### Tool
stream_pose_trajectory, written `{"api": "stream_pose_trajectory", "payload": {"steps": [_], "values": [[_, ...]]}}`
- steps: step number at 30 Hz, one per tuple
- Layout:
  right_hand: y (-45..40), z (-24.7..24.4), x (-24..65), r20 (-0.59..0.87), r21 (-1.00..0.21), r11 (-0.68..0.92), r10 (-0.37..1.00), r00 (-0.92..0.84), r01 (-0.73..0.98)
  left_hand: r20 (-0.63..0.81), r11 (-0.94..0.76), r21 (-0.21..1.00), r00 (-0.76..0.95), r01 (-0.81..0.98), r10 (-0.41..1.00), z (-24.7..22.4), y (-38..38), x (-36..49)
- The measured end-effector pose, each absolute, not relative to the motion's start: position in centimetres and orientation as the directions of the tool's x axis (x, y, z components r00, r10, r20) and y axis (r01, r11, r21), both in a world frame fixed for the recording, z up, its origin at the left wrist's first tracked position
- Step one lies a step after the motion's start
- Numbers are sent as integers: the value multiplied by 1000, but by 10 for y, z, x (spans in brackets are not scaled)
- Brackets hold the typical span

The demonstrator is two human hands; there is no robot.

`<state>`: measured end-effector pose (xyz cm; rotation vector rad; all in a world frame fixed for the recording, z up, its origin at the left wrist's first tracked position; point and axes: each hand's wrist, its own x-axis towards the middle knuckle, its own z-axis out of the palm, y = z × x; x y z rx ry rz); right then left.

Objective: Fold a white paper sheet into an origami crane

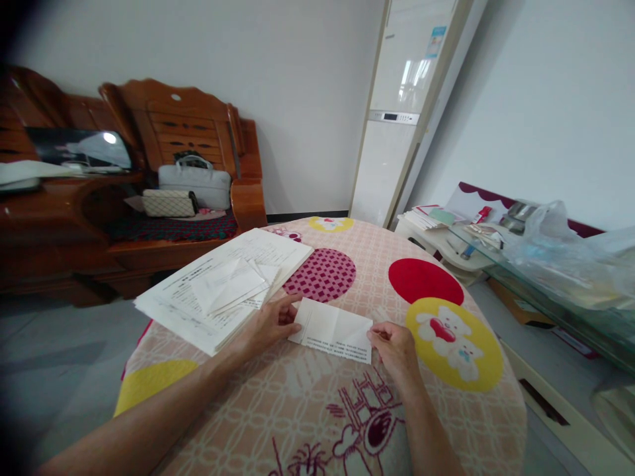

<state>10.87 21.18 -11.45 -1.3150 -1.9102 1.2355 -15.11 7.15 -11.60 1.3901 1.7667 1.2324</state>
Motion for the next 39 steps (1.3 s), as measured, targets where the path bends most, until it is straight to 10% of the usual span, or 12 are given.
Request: {"api": "stream_pose_trajectory", "payload": {"steps": [16,26,39], "values": [[196,-101,95,467,-844,536,752,-466,19,-81,-87,926,-418,-367,905,-94,72,-141],[177,-93,93,78,-990,4,849,-523,-142,-123,-139,860,-465,-490,877,-90,72,-136],[186,-108,85,-103,-990,-135,868,-485,-31,-171,-30,906,-429,-422,887,-99,73,-132]]}}
